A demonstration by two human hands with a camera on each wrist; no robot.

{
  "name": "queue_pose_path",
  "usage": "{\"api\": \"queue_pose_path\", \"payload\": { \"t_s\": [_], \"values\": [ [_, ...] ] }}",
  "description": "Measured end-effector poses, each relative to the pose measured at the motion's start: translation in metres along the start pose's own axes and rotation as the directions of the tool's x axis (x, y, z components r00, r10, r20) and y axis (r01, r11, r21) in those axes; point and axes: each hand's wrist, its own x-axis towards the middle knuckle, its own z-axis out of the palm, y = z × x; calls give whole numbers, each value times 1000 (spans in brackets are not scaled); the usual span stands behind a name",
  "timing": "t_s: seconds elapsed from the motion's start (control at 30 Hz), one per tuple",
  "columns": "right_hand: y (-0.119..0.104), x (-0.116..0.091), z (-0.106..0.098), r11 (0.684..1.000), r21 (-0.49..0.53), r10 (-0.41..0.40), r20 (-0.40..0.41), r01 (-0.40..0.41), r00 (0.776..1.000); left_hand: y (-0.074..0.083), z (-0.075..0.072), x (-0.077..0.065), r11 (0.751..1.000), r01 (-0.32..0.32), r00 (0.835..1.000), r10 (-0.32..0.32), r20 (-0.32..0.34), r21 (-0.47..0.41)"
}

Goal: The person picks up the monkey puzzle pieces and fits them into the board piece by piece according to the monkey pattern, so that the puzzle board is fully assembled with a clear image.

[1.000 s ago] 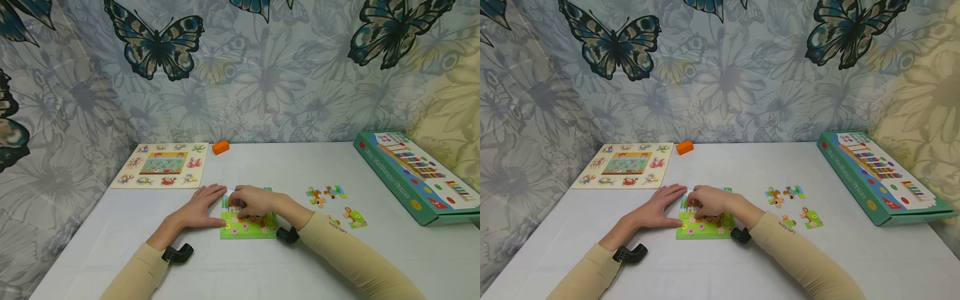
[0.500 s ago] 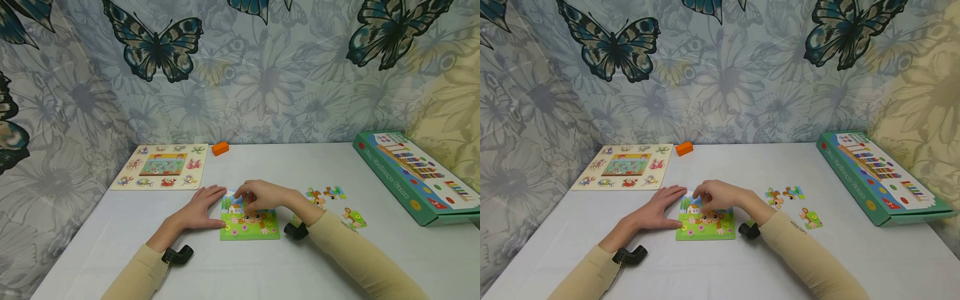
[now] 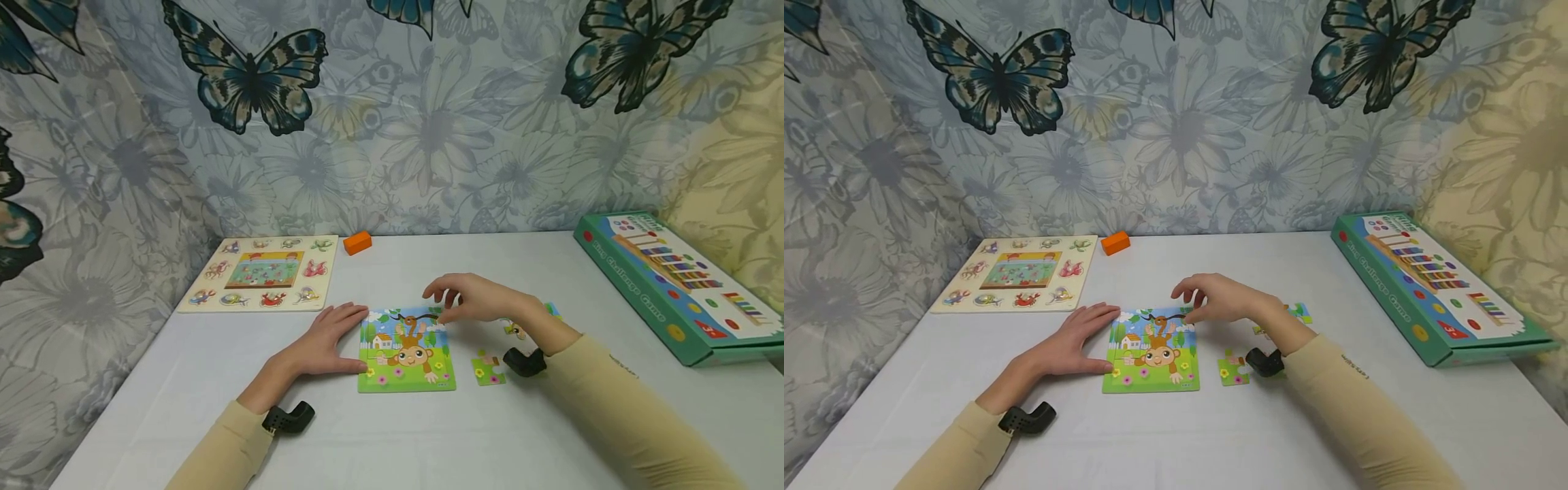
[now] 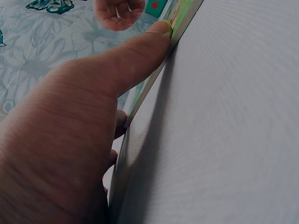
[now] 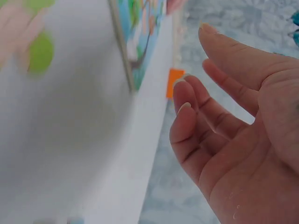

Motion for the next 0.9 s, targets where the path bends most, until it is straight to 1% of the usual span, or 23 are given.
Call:
{"api": "queue_pose_path", "payload": {
  "t_s": [0.13,0.3,0.47,0.6,0.7,0.9],
  "values": [
    [8,-13,-12,999,5,50,-26,-49,998,0,0,-1,1000,8,1000,-8,3,0],
    [18,-27,-23,994,-16,103,-50,-104,993,-1,0,-2,1000,8,1000,-8,2,3],
    [30,-41,-32,991,-45,124,-61,-127,990,-1,0,-1,1000,5,1000,-5,-2,0],
    [39,-53,-36,990,-54,124,-62,-127,990,-1,0,-1,1000,8,1000,-8,1,-1],
    [44,-62,-39,991,-49,125,-54,-128,991,-1,1,-1,1000,9,1000,-9,5,0],
    [52,-78,-40,986,-33,161,-52,-163,986,-1,2,-1,1000,10,1000,-10,1,-5]
  ]
}}
